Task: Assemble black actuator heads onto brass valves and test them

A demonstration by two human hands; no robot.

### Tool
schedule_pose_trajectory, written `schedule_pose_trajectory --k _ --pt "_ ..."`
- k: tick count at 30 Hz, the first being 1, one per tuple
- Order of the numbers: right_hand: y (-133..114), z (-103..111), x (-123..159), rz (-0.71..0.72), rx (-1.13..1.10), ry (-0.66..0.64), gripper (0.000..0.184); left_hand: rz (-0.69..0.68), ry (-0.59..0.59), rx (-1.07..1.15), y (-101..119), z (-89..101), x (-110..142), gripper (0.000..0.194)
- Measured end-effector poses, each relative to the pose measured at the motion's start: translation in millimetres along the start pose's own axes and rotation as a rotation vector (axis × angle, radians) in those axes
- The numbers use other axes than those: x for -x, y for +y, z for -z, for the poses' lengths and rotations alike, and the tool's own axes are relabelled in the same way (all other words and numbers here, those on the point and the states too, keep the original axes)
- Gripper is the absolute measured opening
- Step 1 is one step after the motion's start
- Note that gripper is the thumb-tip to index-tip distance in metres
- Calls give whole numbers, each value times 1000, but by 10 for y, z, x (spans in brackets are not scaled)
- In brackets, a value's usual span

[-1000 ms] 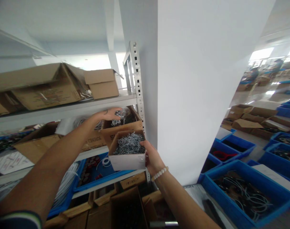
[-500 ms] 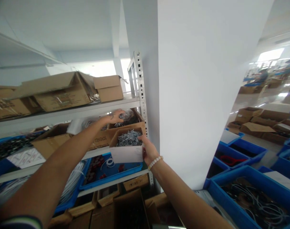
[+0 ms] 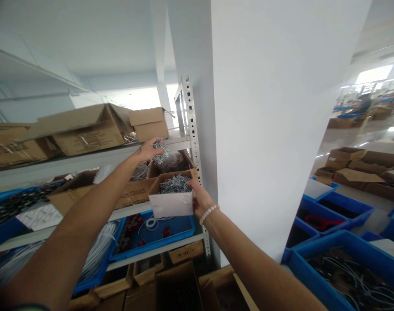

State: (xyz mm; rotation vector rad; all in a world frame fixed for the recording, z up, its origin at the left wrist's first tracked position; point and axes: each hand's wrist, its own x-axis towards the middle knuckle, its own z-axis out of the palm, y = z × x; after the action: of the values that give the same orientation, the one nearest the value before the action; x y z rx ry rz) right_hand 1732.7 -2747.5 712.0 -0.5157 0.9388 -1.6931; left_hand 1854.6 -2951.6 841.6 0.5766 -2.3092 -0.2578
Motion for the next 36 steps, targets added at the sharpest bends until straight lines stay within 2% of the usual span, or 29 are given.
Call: schedule_pose_trajectory --k 3,7,13,16,18,20,22,25,32,34,36 --pt "-86 -79 -5 -39 -2 11 10 -44 -55 66 120 -87 207 21" --pt "-146 -162 23 -30 -15 13 9 -107 -222 102 259 -195 507 20" --pt "-106 -186 44 -43 -12 -21 12 -187 -494 156 405 -37 732 34" --pt "-57 -169 26 -44 -17 -30 13 -174 -439 161 413 -28 772 51" --pt "-23 -156 4 -53 -22 -34 14 -162 -350 131 407 -103 790 65" --pt "7 -145 -20 -57 -28 -36 14 -163 -317 77 410 -206 820 72" --pt "31 -138 -35 -51 -36 -32 13 -175 -355 14 428 -292 872 70" --pt "59 -128 -30 -30 -46 -10 12 -203 -418 -59 469 -353 981 57" --pt "125 -57 25 -24 -41 48 9 -319 -454 -73 601 -416 1240 46" --pt "134 -24 51 -23 -45 64 8 -337 -420 -70 625 -409 1245 44" --pt "133 17 108 -16 -47 80 10 -281 -306 -110 562 -345 1173 41"
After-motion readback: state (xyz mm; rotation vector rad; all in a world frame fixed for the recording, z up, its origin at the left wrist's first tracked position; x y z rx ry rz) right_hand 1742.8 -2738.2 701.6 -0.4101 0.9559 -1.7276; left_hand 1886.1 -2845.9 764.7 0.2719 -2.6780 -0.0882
